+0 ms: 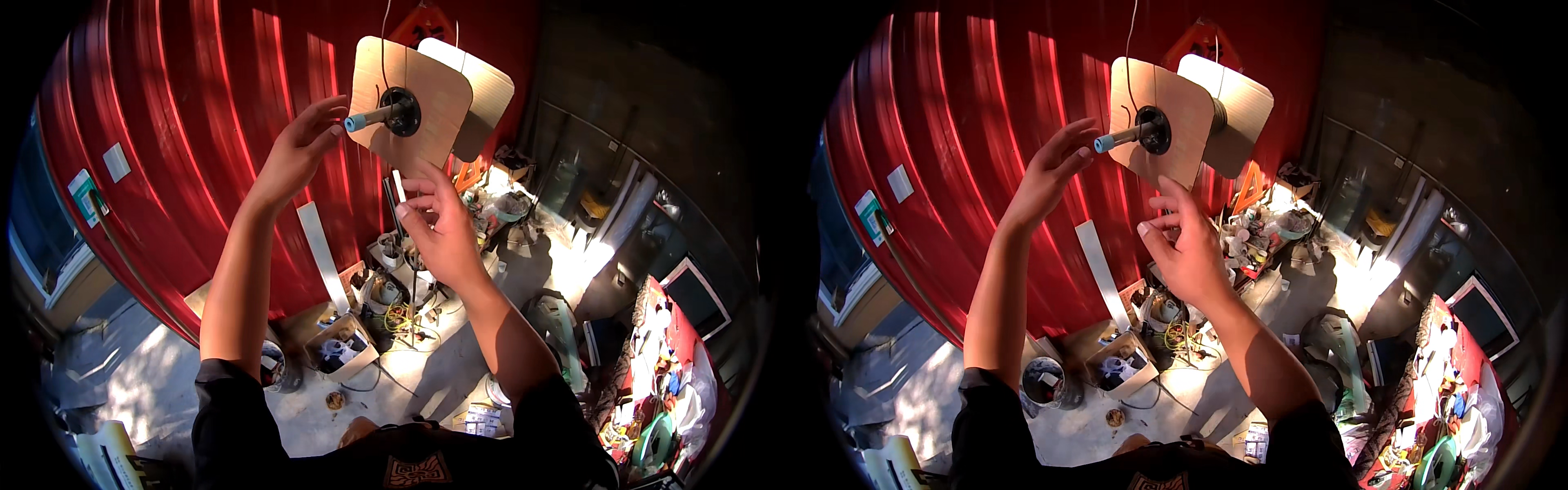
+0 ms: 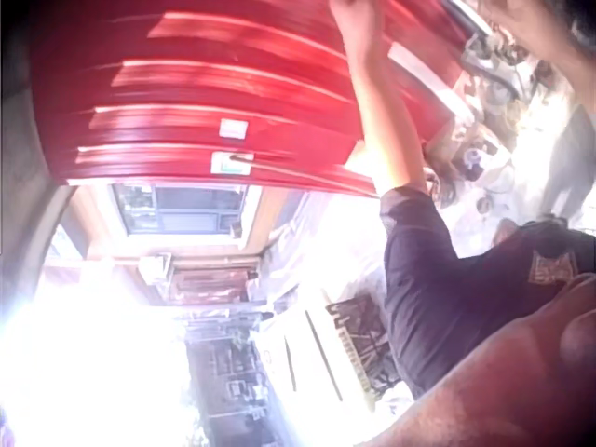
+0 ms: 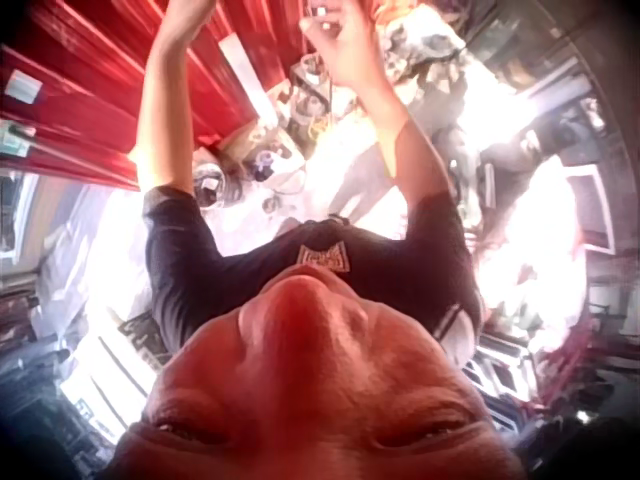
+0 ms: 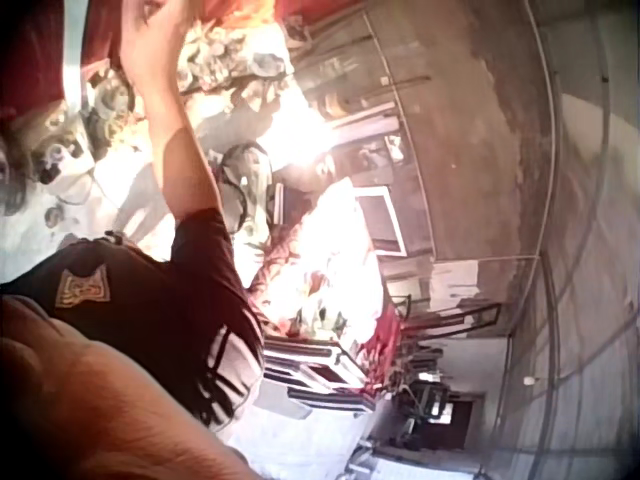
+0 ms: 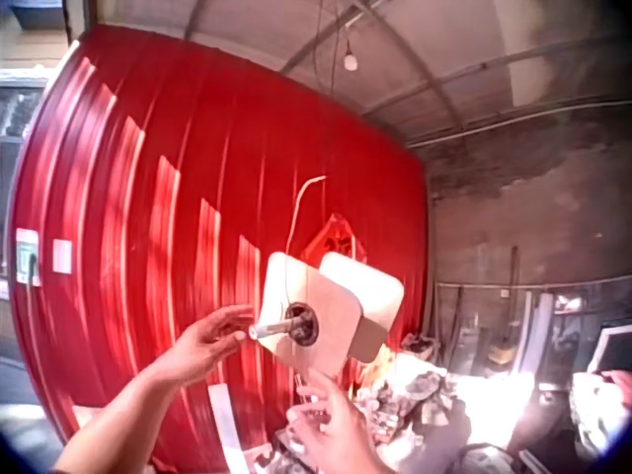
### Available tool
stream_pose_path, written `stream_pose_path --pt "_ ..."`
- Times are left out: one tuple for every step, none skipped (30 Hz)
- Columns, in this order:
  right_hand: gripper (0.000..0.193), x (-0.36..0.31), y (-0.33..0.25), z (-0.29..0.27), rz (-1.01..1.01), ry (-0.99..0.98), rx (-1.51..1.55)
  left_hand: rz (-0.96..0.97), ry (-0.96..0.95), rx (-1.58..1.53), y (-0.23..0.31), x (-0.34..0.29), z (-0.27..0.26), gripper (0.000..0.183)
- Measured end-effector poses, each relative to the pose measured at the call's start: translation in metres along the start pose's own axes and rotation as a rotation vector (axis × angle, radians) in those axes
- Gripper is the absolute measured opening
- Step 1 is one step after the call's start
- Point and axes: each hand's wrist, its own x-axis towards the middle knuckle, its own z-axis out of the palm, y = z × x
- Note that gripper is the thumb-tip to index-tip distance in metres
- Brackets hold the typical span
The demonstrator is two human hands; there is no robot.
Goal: The person carries window frame components, then picks up a spool of rubber gasket material and uncoils a length of it by hand.
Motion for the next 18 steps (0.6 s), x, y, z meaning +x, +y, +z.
stream_pose_path --pt "0.065 0.019 0.003 0.005 -0.002 -0.002 0.001 0.035 -0.067 0.053 -0.008 0.011 0.000 0.053" --pt "0.066 0.036 0.005 0.006 -0.030 0.055 -0.008 0.076 -0.143 0.097 -0.012 0.021 0.003 0.054" --pt "0.067 0.048 0.005 0.005 -0.059 0.111 -0.020 0.114 -0.211 0.083 -0.014 0.032 0.004 0.057" --pt "0.067 0.057 0.004 0.010 -0.055 0.117 -0.022 0.114 -0.218 0.081 -0.014 0.038 0.002 0.057" --pt "0.069 0.065 0.000 0.013 -0.054 0.137 -0.116 0.120 -0.248 0.033 -0.014 0.044 0.001 0.058" --pt "0.071 0.070 -0.001 0.018 -0.053 0.157 -0.211 0.126 -0.278 -0.017 -0.015 0.049 0.000 0.059" --pt "0.074 0.074 0.005 0.021 -0.095 0.176 -0.288 0.125 -0.305 -0.049 -0.015 0.052 0.003 0.061" --pt "0.074 0.078 0.008 0.022 -0.100 0.178 -0.302 0.122 -0.352 -0.093 -0.018 0.057 0.005 0.059" --pt "0.073 0.081 0.010 0.024 -0.211 0.235 -0.461 0.144 -0.382 -0.108 -0.021 0.066 0.008 0.057" --pt "0.071 0.083 0.013 0.024 -0.318 0.287 -0.621 0.162 -0.412 -0.127 -0.026 0.074 0.013 0.056" --pt "0.071 0.086 0.016 0.023 -0.318 0.283 -0.638 0.168 -0.413 -0.144 -0.030 0.081 0.018 0.056" --pt "0.062 0.090 0.020 0.021 -0.369 0.297 -0.673 0.145 -0.421 -0.173 -0.033 0.088 0.023 0.053" --pt "0.053 0.095 0.023 0.019 -0.421 0.320 -0.711 0.128 -0.439 -0.199 -0.035 0.096 0.026 0.051" --pt "0.045 0.099 0.026 0.017 -0.473 0.342 -0.748 0.139 -0.448 -0.213 -0.039 0.104 0.030 0.051" --pt "0.035 0.099 0.028 0.012 -0.518 0.357 -0.752 0.122 -0.492 -0.203 -0.043 0.111 0.035 0.049" --pt "0.035 0.098 0.028 0.012 -0.515 0.358 -0.767 0.099 -0.534 -0.191 -0.043 0.114 0.040 0.048" --pt "0.036 0.098 0.028 0.012 -0.524 0.384 -0.771 0.088 -0.529 -0.266 -0.043 0.114 0.043 0.039" --pt "0.037 0.098 0.026 0.011 -0.534 0.410 -0.775 0.092 -0.537 -0.276 -0.043 0.113 0.046 0.039"
